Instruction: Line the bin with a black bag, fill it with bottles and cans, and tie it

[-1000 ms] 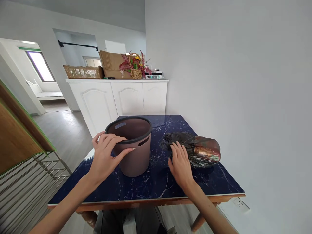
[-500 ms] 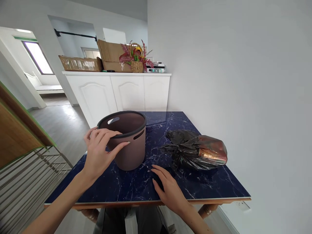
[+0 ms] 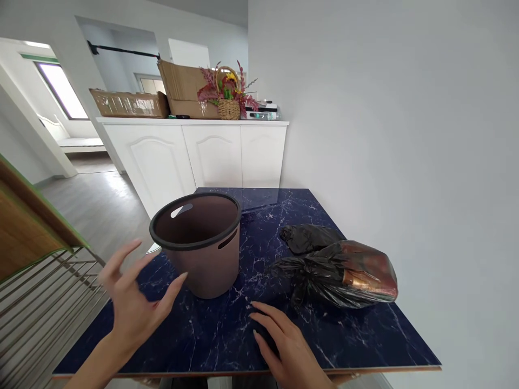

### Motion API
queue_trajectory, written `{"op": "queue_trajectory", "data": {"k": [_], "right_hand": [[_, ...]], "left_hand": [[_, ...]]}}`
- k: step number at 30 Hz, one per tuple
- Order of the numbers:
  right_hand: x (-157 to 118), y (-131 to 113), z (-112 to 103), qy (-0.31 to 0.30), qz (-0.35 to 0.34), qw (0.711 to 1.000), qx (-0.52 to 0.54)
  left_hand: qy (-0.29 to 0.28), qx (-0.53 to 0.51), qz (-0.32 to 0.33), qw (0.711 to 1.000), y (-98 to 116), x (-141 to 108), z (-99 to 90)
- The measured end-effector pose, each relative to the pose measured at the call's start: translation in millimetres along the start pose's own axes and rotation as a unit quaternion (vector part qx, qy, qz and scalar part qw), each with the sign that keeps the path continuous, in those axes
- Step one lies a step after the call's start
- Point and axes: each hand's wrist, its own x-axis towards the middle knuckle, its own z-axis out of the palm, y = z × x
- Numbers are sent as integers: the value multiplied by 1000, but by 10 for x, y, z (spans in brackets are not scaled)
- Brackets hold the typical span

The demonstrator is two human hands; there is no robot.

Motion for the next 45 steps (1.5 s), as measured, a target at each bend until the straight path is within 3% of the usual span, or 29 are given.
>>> {"op": "queue_trajectory", "data": {"k": [2, 3, 5, 6, 8, 9, 11, 14, 18, 21, 24, 28, 30, 31, 34, 37, 43, 45], "right_hand": [[103, -61, -289, 43, -39, 998, 6], [183, -62, -454, 79, -46, 996, 4], [406, 23, -787, 142, -18, 989, -30], [544, 112, -936, 142, 10, 988, -63], [851, 362, -1162, 70, 79, 983, -152], [1006, 510, -1228, -1, 119, 971, -205], [1294, 808, -1267, -188, 189, 920, -286], [1616, 1175, -1152, -274, 235, 886, -291], [1839, 1429, -956, -280, 276, 875, -282], [1914, 1452, -937, -231, 271, 897, -260], [1913, 1323, -1057, -153, 242, 932, -221], [1691, 884, -1362, -61, 178, 972, -141], [1477, 581, -1514, -14, 160, 986, -43], [1357, 424, -1573, 23, 162, 984, 68], [1006, -5, -1656, 115, 192, 916, 334], [764, -326, -1609, 152, 162, 853, 473], [568, -692, -1367, 78, 115, 827, 545], [541, -751, -1297, 66, 112, 822, 554]], "left_hand": [[37, -26, -71, 996, -119, -255, -71], [30, -40, -121, 991, -186, -395, -101], [-48, -74, -237, 968, -320, -672, -143], [-102, -94, -294, 946, -381, -796, -156], [-200, -133, -384, 891, -482, -993, -167], [-235, -148, -413, 867, -517, -1061, -169], [-269, -163, -443, 839, -555, -1135, -173], [-278, -169, -455, 829, -553, -1150, -192], [-280, -163, -450, 832, -531, -1148, -228], [-284, -162, -450, 831, -535, -1167, -246], [-286, -166, -448, 831, -540, -1174, -255], [-276, -170, -442, 836, -485, -1106, -285], [-276, -185, -432, 838, -399, -1023, -322], [-277, -196, -424, 840, -336, -968, -345], [-286, -232, -392, 843, -72, -760, -426], [-286, -272, -342, 853, 257, -505, -485], [-162, -295, -263, 904, 781, 54, -507], [-160, -290, -257, 908, 872, 227, -538]]}}
